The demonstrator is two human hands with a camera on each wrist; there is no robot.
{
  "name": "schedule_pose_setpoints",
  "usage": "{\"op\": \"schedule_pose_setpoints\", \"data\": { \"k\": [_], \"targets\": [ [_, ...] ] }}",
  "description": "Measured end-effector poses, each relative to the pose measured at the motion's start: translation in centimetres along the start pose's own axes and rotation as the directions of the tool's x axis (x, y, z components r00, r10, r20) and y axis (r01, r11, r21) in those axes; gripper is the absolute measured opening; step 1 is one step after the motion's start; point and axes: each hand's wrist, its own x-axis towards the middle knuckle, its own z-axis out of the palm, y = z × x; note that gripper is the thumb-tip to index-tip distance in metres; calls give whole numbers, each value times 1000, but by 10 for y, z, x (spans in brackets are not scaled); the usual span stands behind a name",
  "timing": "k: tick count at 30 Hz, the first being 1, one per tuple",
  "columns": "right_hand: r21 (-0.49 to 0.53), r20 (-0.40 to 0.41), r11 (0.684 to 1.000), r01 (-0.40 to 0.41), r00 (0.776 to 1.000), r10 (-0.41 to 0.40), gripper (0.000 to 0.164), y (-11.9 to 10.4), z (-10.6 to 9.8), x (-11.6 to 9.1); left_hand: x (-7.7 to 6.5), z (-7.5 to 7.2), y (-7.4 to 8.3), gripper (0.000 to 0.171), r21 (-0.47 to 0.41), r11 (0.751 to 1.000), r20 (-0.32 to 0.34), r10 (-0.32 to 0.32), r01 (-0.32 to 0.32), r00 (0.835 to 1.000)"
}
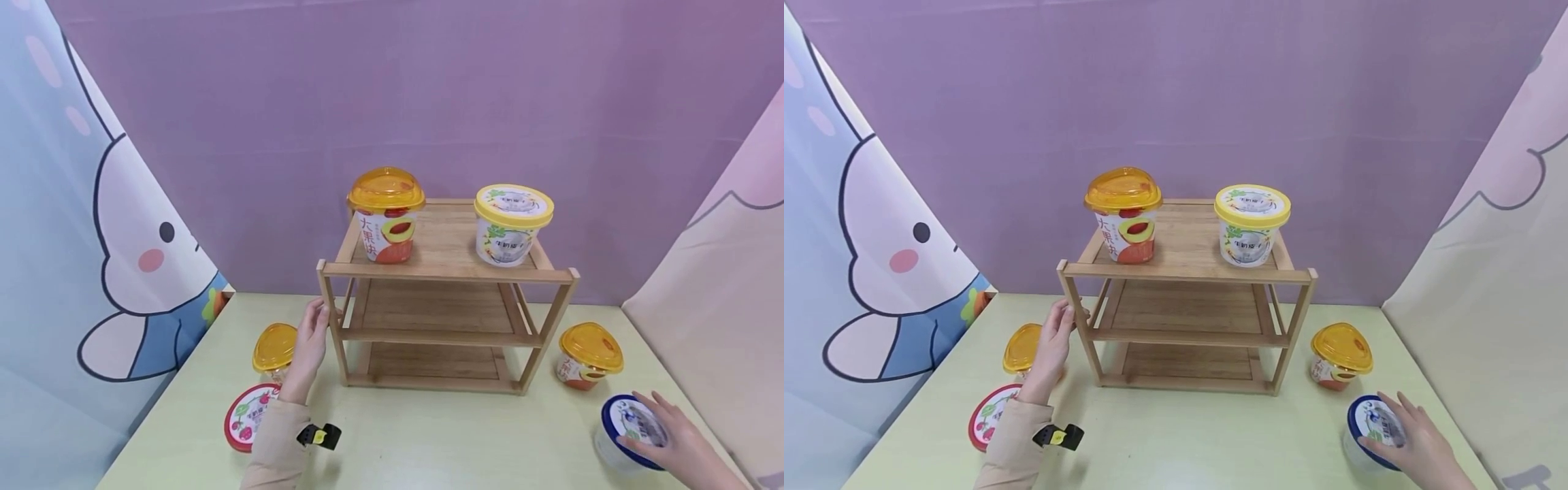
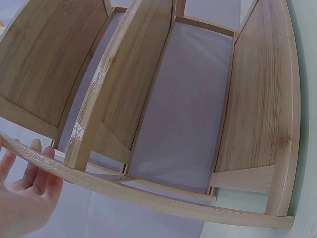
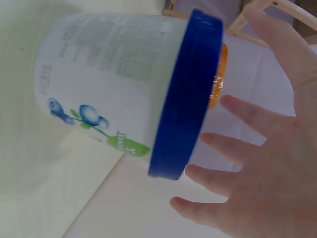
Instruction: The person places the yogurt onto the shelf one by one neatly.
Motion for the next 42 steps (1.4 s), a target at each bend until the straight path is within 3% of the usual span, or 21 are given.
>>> {"op": "schedule_pose_setpoints", "data": {
  "k": [5, 13, 19, 25, 31, 37, 42],
  "targets": [
    [4, -113, 993, 116, 987, -114, 90, 10, 10, -5, 0, 1, 0, 32, -6, 1000, 8, -6, 6, 1000],
    [25, -153, 991, 134, 980, -128, 84, 16, 18, -7, 0, 3, 0, 33, -2, 1000, 15, -3, 3, 1000],
    [-19, -148, 997, 80, 986, -82, 73, 11, 16, -6, 1, 3, 1, 33, -7, 1000, 13, -3, 3, 1000],
    [-21, -94, 1000, -21, 995, 19, 78, 2, 16, -6, 1, 3, 1, 32, -10, 1000, -1, 6, -6, 1000],
    [-13, -81, 994, -105, 991, 104, 83, -11, 18, -6, 1, 2, 2, 33, -4, 1000, -15, -9, 9, 1000],
    [-17, -96, 988, -152, 984, 150, 86, -21, 22, -7, 1, 1, 2, 33, 20, 1000, -25, -9, 10, 1000],
    [-36, -158, 982, -184, 972, 176, 87, -28, 26, -8, 0, 2, 3, 32, -2, 1000, -22, -20, 20, 1000]
  ]
}}
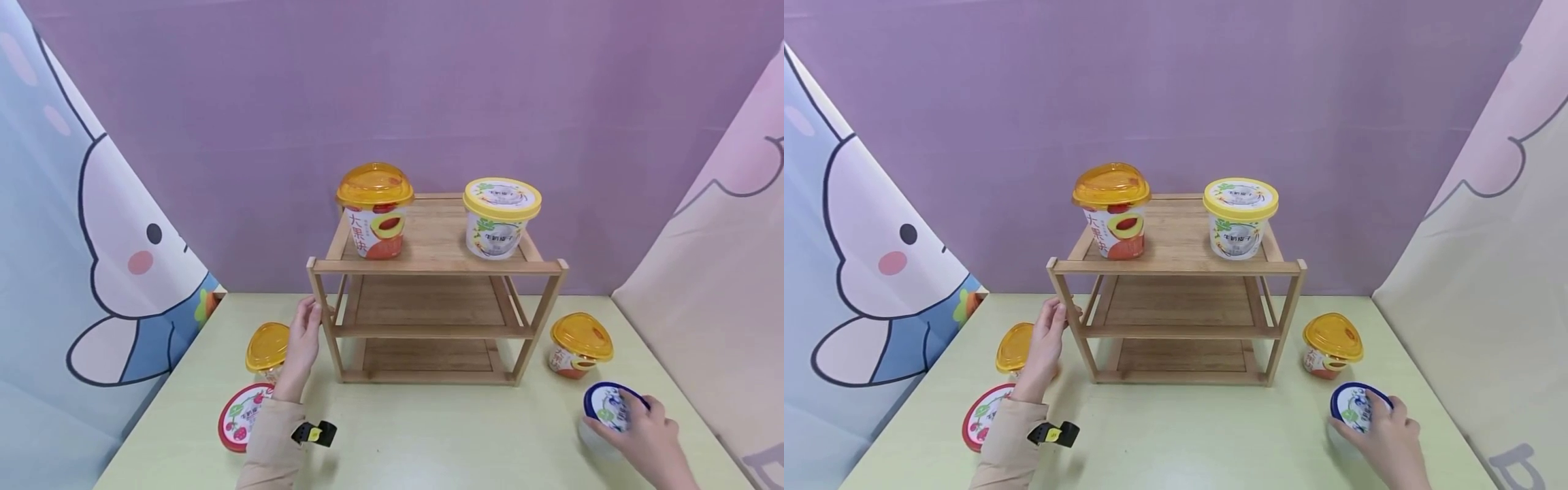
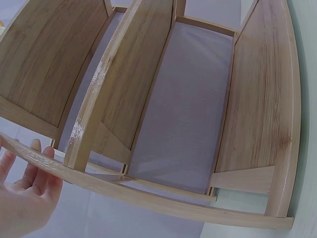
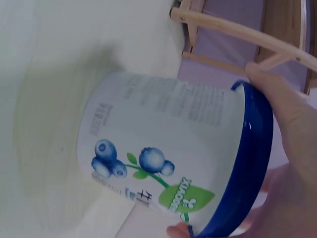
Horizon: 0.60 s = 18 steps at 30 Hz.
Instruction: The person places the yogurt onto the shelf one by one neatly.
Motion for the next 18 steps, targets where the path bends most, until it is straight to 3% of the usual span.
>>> {"op": "schedule_pose_setpoints", "data": {
  "k": [5, 11, 18],
  "targets": [
    [-46, 15, 993, -108, 994, 109, 94, -9, 3, 3, 0, 0, 0, 32, -17, 1000, 6, 9, -9, 1000],
    [-55, 39, 956, -288, 956, 291, 100, -24, 5, 4, 1, 0, -2, 32, -39, 999, 13, 3, -2, 1000],
    [-74, 78, 948, -309, 946, 314, 102, -26, 4, 4, 0, 0, -1, 32, -25, 1000, 12, 9, -9, 1000]
  ]
}}
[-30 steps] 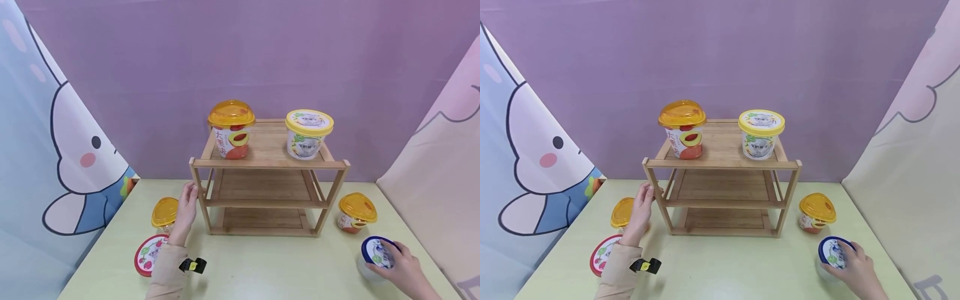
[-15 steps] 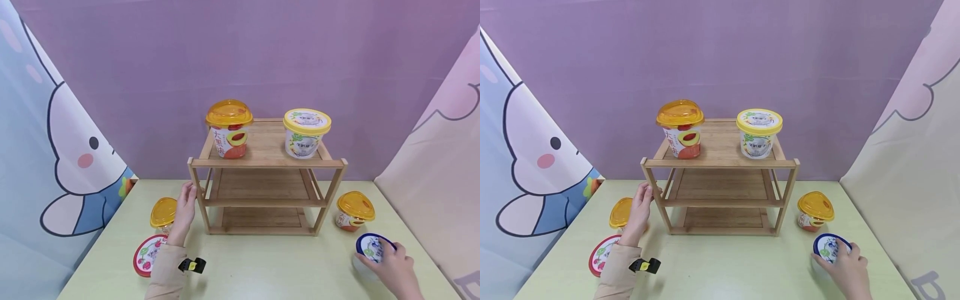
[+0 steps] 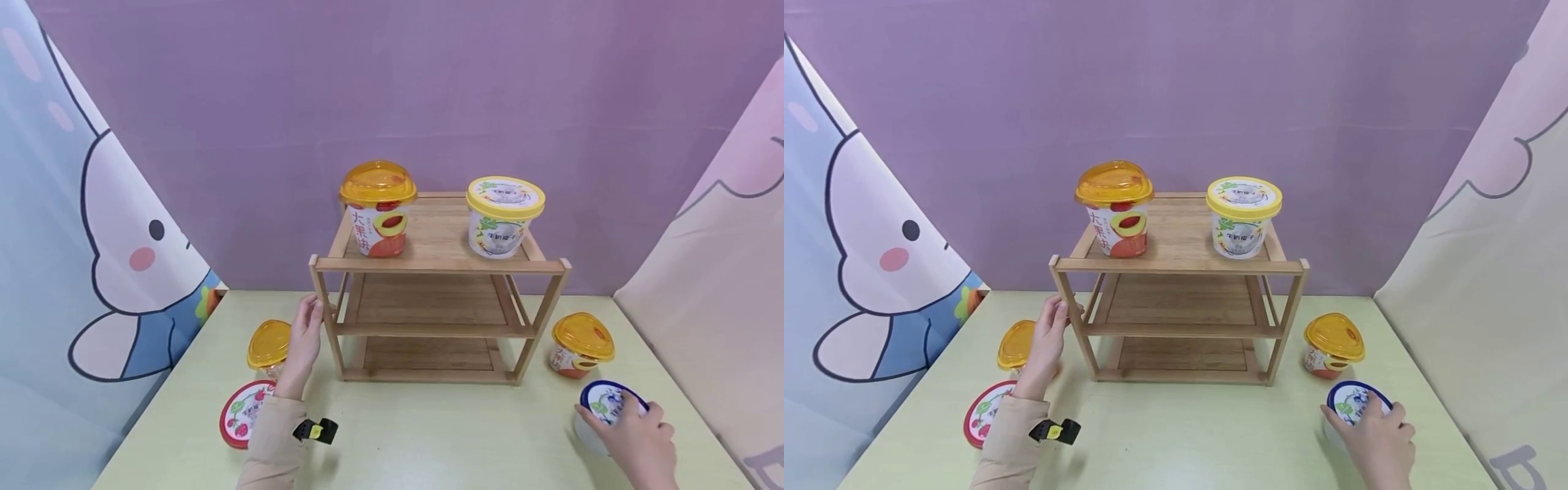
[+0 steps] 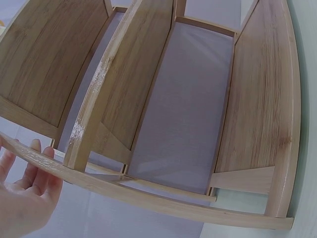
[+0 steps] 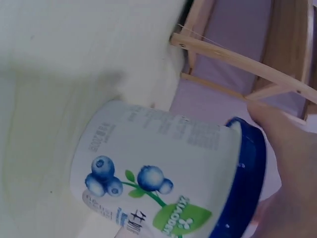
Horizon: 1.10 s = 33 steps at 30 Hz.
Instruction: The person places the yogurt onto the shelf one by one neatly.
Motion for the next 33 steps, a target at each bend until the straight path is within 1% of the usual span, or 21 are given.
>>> {"op": "schedule_pose_setpoints", "data": {
  "k": [3, 5, 7, 9, 13, 15, 18, 22, 25, 29, 33],
  "targets": [
    [35, -12, 997, 66, 998, -66, 98, 7, -3, -1, 1, 0, 0, 33, 3, 1000, 0, 0, 0, 1000],
    [68, -43, 990, 126, 991, -124, 93, 13, -5, -1, 1, 0, 0, 32, 3, 1000, -1, 0, 0, 1000],
    [98, -97, 975, 200, 977, -191, 87, 19, -5, -1, 1, 0, 0, 32, -1, 1000, -5, -2, 2, 1000],
    [131, -128, 956, 263, 961, -247, 84, 26, -5, 1, 1, 0, 1, 32, 8, 1000, -4, -1, 1, 1000],
    [182, -129, 922, 342, 938, -323, 86, 38, -2, 3, 2, 0, 2, 34, 23, 1000, 3, -11, 11, 1000],
    [199, -103, 914, 354, 935, -339, 88, 42, 0, 5, 2, 0, 2, 34, 21, 1000, 8, -18, 18, 1000],
    [222, -86, 903, 368, 930, -358, 89, 48, 2, 6, 3, 0, 1, 34, 23, 1000, 13, -14, 14, 1000],
    [244, -54, 896, 370, 928, -368, 89, 51, 2, 7, 2, 0, 1, 34, 24, 1000, 9, -14, 14, 1000],
    [245, -13, 902, 355, 931, -364, 88, 50, 2, 8, 1, 0, 0, 34, 27, 1000, -1, -11, 11, 1000],
    [243, 22, 908, 341, 934, -357, 84, 48, 2, 10, 0, 0, -2, 33, 18, 1000, -6, 1, -1, 1000],
    [239, 10, 909, 340, 936, -353, 81, 45, 2, 10, 0, 0, -1, 33, 8, 1000, -9, 3, -3, 1000]
  ]
}}
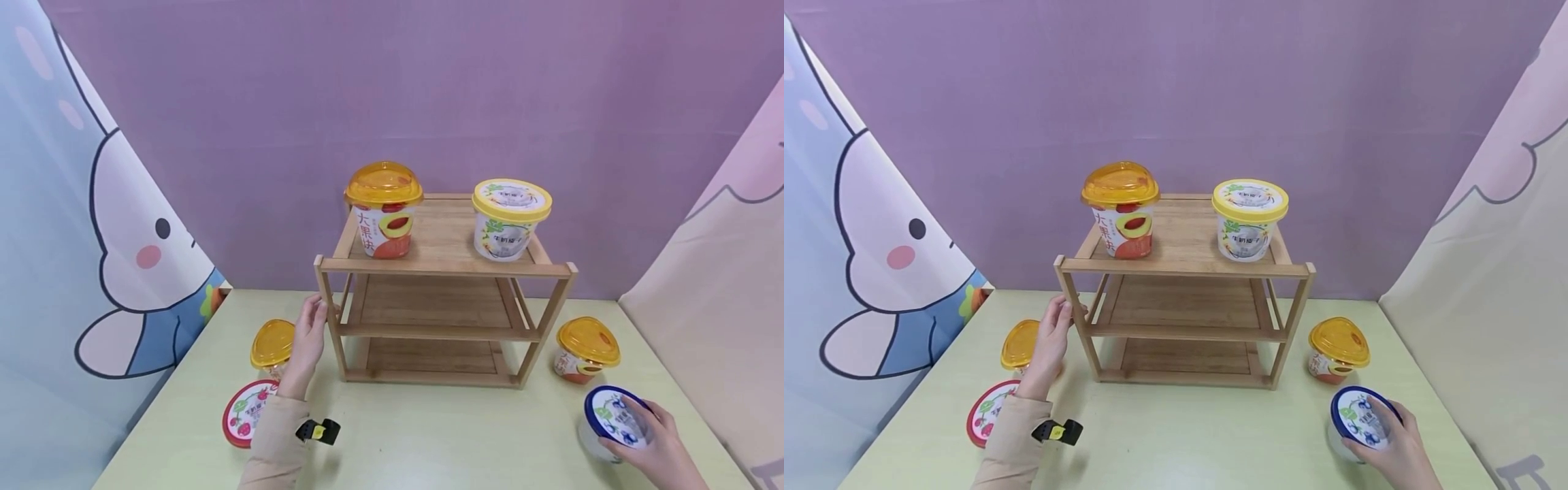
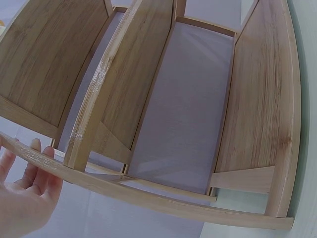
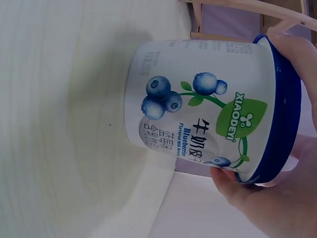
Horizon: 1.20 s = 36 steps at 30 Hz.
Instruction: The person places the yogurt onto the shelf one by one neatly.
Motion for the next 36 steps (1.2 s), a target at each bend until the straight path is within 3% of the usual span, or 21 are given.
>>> {"op": "schedule_pose_setpoints", "data": {
  "k": [10, 19, 26, 31, 36],
  "targets": [
    [4, -21, 997, -73, 997, 73, 82, -11, 1, -1, 0, 0, 0, 33, -6, 1000, 18, -7, 7, 1000],
    [46, -163, 997, 67, 985, -58, 75, -35, -3, -5, 0, -1, 1, 32, 2, 1000, 9, -12, 12, 1000],
    [92, -211, 986, 143, 970, -121, 73, -78, -7, -6, 0, 0, 0, 32, -15, 1000, 5, -3, 3, 1000],
    [114, -252, 965, 236, 946, -202, 71, -109, -7, -5, 0, 0, 0, 33, 0, 1000, -4, -10, 10, 1000],
    [117, -250, 952, 284, 936, -249, 71, -134, -6, -2, 1, -1, -1, 34, 7, 1000, -5, -5, 5, 1000]
  ]
}}
